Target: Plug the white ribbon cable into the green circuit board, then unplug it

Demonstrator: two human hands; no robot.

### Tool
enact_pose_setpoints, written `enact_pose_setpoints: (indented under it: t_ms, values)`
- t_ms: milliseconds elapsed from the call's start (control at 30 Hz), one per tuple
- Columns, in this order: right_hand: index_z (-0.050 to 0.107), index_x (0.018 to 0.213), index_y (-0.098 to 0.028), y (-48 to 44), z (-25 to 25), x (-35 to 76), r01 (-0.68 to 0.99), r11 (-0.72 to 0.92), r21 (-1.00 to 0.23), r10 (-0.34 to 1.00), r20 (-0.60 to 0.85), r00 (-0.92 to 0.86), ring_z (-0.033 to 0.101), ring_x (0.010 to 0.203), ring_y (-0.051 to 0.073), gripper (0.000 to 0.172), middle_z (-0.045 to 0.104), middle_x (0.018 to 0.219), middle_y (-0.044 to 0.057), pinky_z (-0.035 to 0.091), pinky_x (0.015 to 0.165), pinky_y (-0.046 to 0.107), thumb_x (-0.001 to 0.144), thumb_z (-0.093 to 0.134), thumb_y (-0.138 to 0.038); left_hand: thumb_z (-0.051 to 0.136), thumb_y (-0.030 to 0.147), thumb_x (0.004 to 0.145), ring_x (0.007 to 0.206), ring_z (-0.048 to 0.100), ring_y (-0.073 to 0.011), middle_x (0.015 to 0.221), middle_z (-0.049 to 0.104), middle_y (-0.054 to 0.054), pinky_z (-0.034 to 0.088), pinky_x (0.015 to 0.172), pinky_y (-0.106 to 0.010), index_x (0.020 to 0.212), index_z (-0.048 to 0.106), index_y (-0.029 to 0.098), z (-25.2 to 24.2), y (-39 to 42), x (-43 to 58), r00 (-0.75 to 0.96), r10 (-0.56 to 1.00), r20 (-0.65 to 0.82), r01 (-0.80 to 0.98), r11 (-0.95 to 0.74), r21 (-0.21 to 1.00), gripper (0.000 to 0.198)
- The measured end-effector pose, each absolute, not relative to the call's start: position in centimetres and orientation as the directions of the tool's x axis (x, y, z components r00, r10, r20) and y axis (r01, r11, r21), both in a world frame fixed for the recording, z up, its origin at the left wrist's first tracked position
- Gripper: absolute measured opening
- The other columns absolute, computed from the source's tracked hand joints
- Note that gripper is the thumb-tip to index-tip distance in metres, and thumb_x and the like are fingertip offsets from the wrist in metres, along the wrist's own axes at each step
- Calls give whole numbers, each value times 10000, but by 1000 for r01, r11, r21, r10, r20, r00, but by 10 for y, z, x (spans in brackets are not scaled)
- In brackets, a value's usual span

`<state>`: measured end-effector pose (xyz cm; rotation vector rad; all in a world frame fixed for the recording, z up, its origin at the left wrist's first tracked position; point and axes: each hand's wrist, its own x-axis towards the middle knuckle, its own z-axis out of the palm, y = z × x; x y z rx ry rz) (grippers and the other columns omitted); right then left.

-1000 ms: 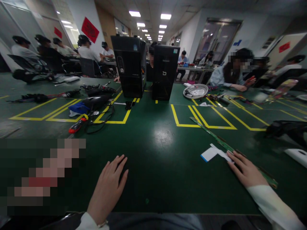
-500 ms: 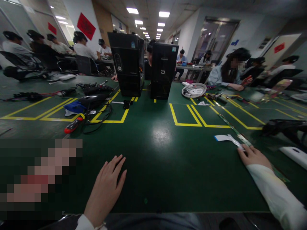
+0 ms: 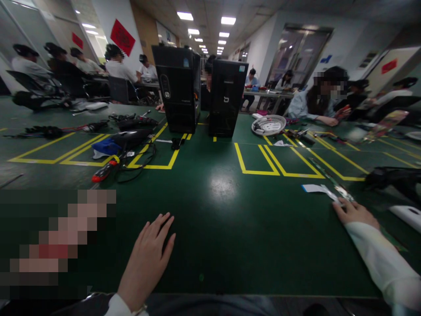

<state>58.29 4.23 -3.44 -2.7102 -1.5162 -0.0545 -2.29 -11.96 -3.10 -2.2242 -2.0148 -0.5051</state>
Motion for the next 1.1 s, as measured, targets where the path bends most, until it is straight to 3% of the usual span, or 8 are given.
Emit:
enact_pose_setpoints:
  t_ms: [333, 467, 633, 800, 933, 1100]
  values:
    - [526, 1259, -115, 41, -36, 582, 852, -524, -12, 848, 92, 522, 488, 1167, 386, 671, 503, 1248, 261, 412, 896, 491, 876, 218, -571, 337, 398, 945, 1312, 414, -261, 1387, 496, -107, 306, 1097, -482, 1331, 483, 151, -30, -120, -22, 54, 950, 307, 980, -109, 167, 481]
    - [529, 1234, -83, 38, -40, 591, 894, -449, 9, 879, 186, 439, 509, 1124, 390, 627, 531, 1178, 272, 441, 854, 473, 863, 300, -534, 341, 392, 946, 1310, 417, -256, 1388, 496, -103, 307, 1093, -486, 1337, 474, 163, -30, -120, -22, 59, 950, 308, 978, -117, 172, 472]
    - [625, 1062, -76, 35, -44, 586, 979, -203, -31, 948, 243, 204, 579, 1004, 351, 446, 601, 1056, 246, 462, 868, 439, 829, 389, -375, 348, 383, 941, 1296, 435, -256, 1371, 513, -101, 313, 1088, -485, 1317, 492, 175, -31, -119, -22, 57, 943, 328, 977, -121, 176, 453]
    - [637, 1064, -141, 33, -46, 553, 995, 59, -80, 960, 277, -35, 595, 990, 272, 380, 606, 1081, 172, 466, 911, 386, 836, 416, -351, 355, 387, 942, 1302, 427, -256, 1384, 499, -104, 310, 1090, -485, 1337, 470, 176, -33, -118, -23, 66, 944, 322, 977, -126, 172, 463]
    - [643, 1076, -175, 30, -41, 506, 887, 434, -158, 856, 378, -352, 591, 1023, 266, 359, 615, 1084, 142, 487, 891, 448, 883, 411, -369, 354, 401, 941, 1309, 416, -265, 1386, 495, -111, 313, 1089, -490, 1328, 482, 160, -34, -115, -23, 79, 943, 324, 976, -139, 166, 474]
    - [630, 1124, -226, 26, -31, 430, 696, 692, -194, 703, 403, -586, 577, 1039, 220, 309, 614, 1109, 108, 511, 859, 415, 926, 396, -266, 318, 337, 954, 1307, 419, -260, 1383, 499, -114, 333, 1077, -490, 1345, 464, 154, -33, -111, -24, 86, 941, 326, 976, -146, 163, 456]
